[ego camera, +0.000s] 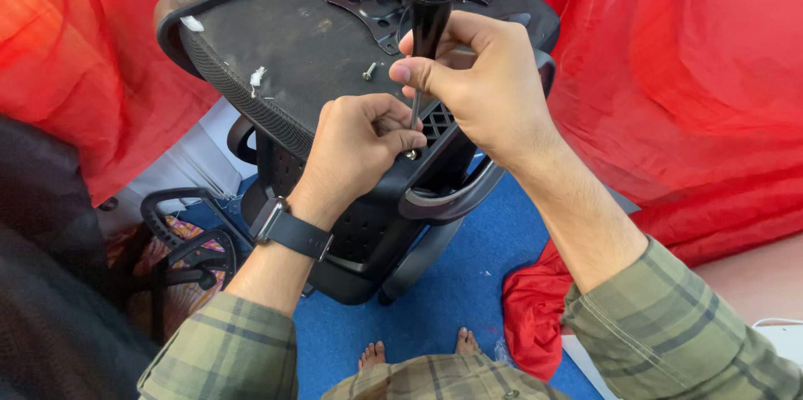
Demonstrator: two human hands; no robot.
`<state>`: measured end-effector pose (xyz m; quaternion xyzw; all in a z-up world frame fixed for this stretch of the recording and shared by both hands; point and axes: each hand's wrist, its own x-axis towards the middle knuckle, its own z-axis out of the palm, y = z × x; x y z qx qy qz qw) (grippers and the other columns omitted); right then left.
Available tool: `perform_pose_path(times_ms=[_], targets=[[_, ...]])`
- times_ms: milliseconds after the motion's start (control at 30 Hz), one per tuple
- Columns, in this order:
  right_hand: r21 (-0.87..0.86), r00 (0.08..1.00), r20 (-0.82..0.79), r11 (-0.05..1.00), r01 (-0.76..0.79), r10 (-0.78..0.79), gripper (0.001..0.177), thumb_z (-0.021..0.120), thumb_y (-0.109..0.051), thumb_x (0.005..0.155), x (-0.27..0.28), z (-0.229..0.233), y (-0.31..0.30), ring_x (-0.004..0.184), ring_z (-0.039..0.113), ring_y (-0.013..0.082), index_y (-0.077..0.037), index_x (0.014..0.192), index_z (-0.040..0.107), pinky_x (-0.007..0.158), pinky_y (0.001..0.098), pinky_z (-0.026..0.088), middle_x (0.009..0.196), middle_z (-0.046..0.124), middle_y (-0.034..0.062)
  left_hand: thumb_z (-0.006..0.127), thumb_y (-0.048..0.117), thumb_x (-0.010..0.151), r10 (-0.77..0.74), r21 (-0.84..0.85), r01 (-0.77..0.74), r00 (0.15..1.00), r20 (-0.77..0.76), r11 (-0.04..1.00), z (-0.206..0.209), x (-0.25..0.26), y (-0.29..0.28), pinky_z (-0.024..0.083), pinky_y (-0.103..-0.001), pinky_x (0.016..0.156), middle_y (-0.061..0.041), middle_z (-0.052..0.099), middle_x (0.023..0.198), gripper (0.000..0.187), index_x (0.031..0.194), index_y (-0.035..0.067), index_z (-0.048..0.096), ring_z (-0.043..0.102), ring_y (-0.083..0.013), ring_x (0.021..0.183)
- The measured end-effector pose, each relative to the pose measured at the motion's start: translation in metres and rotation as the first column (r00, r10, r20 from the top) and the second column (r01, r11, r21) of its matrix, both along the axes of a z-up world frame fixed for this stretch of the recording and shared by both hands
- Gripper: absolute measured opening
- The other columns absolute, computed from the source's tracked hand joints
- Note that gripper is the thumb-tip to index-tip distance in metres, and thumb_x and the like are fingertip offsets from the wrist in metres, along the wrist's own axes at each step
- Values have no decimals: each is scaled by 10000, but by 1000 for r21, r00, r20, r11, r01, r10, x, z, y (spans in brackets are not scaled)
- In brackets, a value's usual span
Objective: The person uses a screwdriver to tighten screws into the underside of an overturned black office chair, securing the base to the seat. The person works on multiple screw locations around the chair base.
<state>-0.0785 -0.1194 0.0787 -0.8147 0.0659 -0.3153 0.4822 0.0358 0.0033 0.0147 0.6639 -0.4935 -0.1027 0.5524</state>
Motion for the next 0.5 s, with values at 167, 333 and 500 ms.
perform_pose_path(times_ms=[167, 333, 500], targets=[[64, 994, -34, 993, -99, 101, 174, 731, -33, 960, -2, 4, 2, 913, 752, 96, 7, 1127, 700, 841, 246, 636, 974, 735, 35, 848, 60, 778, -3, 24, 4, 999, -37, 1000, -3, -2, 1, 557, -255, 625, -28, 746, 730, 182, 816, -4, 682, 675, -73, 644], [104, 977, -12, 972, -209, 211, 325, 634, 44, 976, -8, 3, 4, 1007, 742, 132, 6, 1299, 628, 939, 284, 617, 1037, 731, 75, 833, 33, 784, -12, -15, 11, 1000, -20, 1000, -5, -6, 1, 568, -253, 666, -30, 708, 731, 192, 859, -13, 663, 666, -77, 670], [82, 973, 23, 969, -232, 230, 324, 599, 30, 972, -10, 4, 0, 964, 749, 136, -54, 1248, 453, 875, 303, 620, 1002, 740, 80, 863, 74, 768, 60, 85, -60, 998, 0, 995, -4, -9, -2, 555, -278, 641, -48, 692, 683, 229, 853, -11, 668, 674, -101, 640]])
